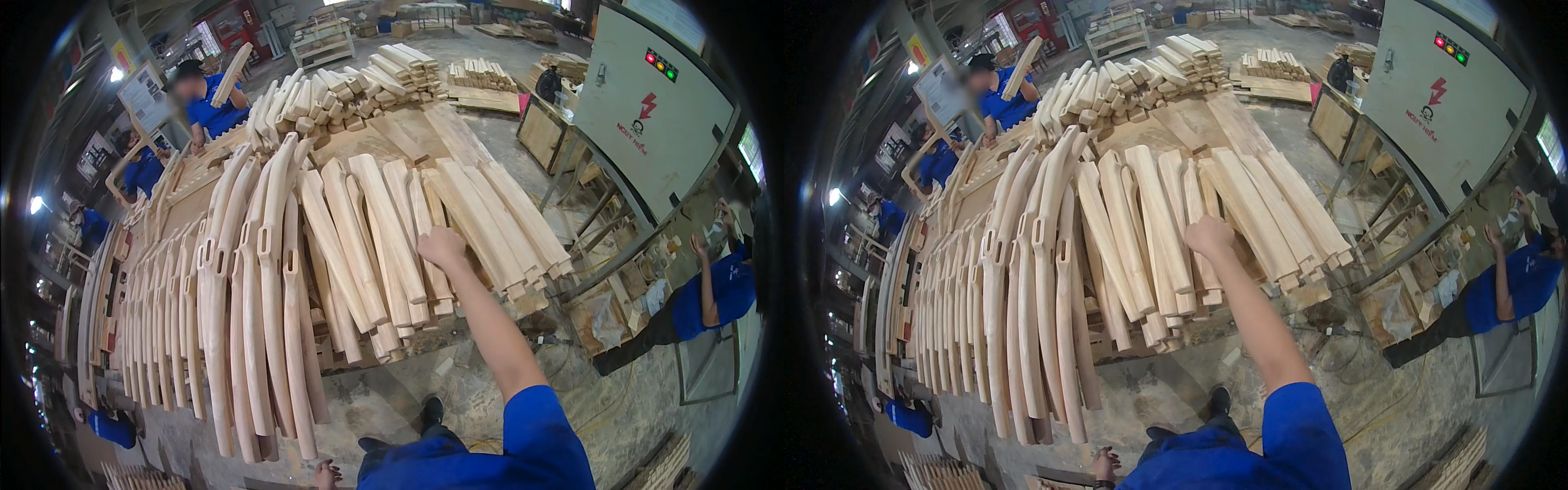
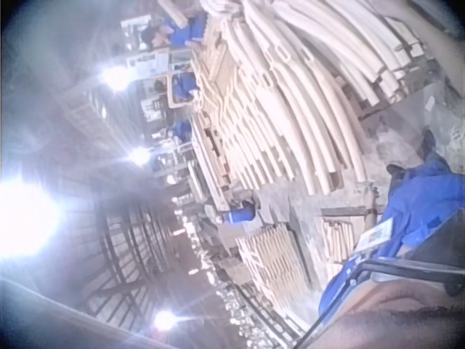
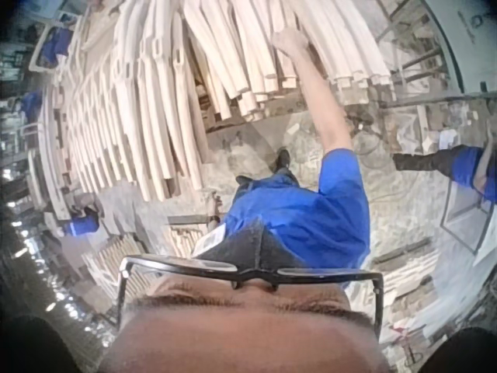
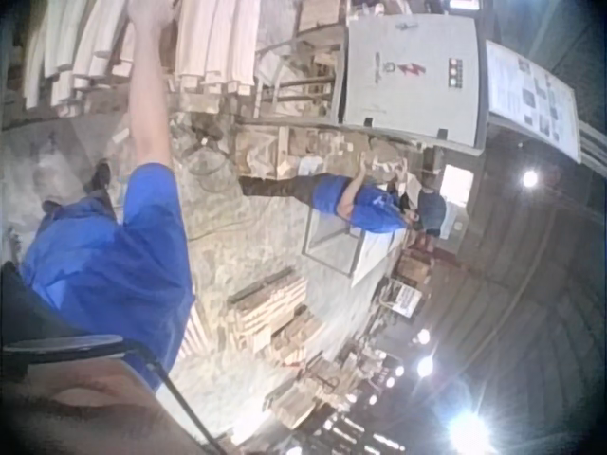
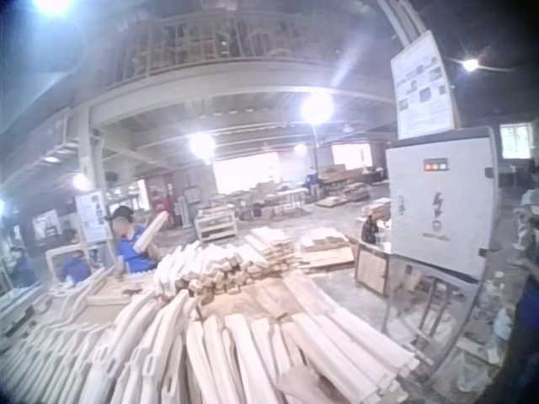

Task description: The person picks up and inspects wooden chair legs, then stacks them on a workbench and the floor. They move between different piles of parts, organizing them into neat stacks.

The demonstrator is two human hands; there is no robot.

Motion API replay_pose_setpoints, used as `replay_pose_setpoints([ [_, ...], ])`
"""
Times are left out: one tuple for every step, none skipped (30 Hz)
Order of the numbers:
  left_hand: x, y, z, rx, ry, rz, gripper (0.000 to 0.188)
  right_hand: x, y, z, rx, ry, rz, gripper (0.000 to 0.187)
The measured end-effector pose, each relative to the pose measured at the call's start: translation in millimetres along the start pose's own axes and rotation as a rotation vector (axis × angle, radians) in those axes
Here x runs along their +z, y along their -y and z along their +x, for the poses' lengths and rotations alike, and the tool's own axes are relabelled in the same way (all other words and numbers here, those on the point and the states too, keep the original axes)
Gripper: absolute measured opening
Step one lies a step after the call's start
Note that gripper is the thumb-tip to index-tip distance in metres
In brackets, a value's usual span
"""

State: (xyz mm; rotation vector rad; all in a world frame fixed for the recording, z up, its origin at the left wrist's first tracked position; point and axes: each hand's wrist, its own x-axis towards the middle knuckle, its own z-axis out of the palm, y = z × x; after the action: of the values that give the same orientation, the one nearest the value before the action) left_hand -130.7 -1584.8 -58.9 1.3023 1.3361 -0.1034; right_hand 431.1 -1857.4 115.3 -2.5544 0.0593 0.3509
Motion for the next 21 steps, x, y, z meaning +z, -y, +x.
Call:
replay_pose_setpoints([
  [6, -2, 0, 0.004, 0.012, 0.047, 0.033, -1, -13, -7, -0.022, -0.141, 0.014, 0.041],
  [12, -4, 1, 0.007, 0.024, 0.094, 0.033, -4, -26, -12, -0.003, -0.15, 0.036, 0.04],
  [18, -5, -2, 0.025, 0.068, 0.133, 0.032, -8, -43, -21, 0.023, -0.154, 0.049, 0.04],
  [23, -4, -5, 0.007, 0.075, 0.153, 0.032, -9, -56, -29, 0.044, -0.152, 0.065, 0.04],
  [28, -3, -7, -0.011, 0.08, 0.172, 0.032, -6, -68, -41, 0.042, -0.125, 0.104, 0.04],
  [33, -2, -12, -0.026, 0.081, 0.184, 0.032, 0, -76, -55, 0.03, -0.099, 0.145, 0.041],
  [35, -1, -16, -0.039, 0.08, 0.197, 0.032, 7, -85, -69, 0.02, -0.077, 0.187, 0.041],
  [36, 0, -20, -0.047, 0.071, 0.196, 0.033, 20, -93, -83, 0.05, -0.091, 0.28, 0.043],
  [37, 1, -23, -0.055, 0.066, 0.196, 0.034, 34, -101, -96, 0.082, -0.108, 0.372, 0.046],
  [36, 4, -24, -0.063, 0.059, 0.2, 0.035, 46, -103, -106, 0.099, -0.184, 0.442, 0.049],
  [32, 5, -24, -0.059, 0.071, 0.184, 0.035, 60, -100, -114, 0.114, -0.259, 0.511, 0.053],
  [30, 4, -22, -0.054, 0.092, 0.169, 0.036, 66, -101, -119, 0.133, -0.342, 0.576, 0.058],
  [31, 1, -18, -0.043, 0.128, 0.165, 0.037, 68, -107, -111, 0.191, -0.196, 0.91, 0.071],
  [33, -1, -16, -0.059, 0.127, 0.205, 0.038, 70, -117, -111, 0.175, -0.262, 0.858, 0.073],
  [34, 2, -20, -0.087, 0.099, 0.226, 0.038, 71, -101, -112, 0.148, -0.293, 0.802, 0.075],
  [35, 3, -23, -0.112, 0.076, 0.25, 0.038, 68, -85, -115, 0.121, -0.33, 0.747, 0.078],
  [34, 2, -22, -0.103, 0.087, 0.227, 0.039, 65, -76, -116, 0.146, -0.346, 0.666, 0.081],
  [33, -1, -19, -0.089, 0.104, 0.207, 0.039, 62, -77, -117, 0.147, -0.339, 0.673, 0.082],
  [35, -6, -13, -0.071, 0.125, 0.189, 0.04, 58, -80, -116, 0.147, -0.34, 0.682, 0.082],
  [38, -10, -11, -0.057, 0.122, 0.236, 0.04, 56, -85, -114, 0.149, -0.344, 0.689, 0.082],
  [43, -12, -11, -0.044, 0.122, 0.282, 0.04, 56, -96, -113, 0.138, -0.398, 0.581, 0.072],
])
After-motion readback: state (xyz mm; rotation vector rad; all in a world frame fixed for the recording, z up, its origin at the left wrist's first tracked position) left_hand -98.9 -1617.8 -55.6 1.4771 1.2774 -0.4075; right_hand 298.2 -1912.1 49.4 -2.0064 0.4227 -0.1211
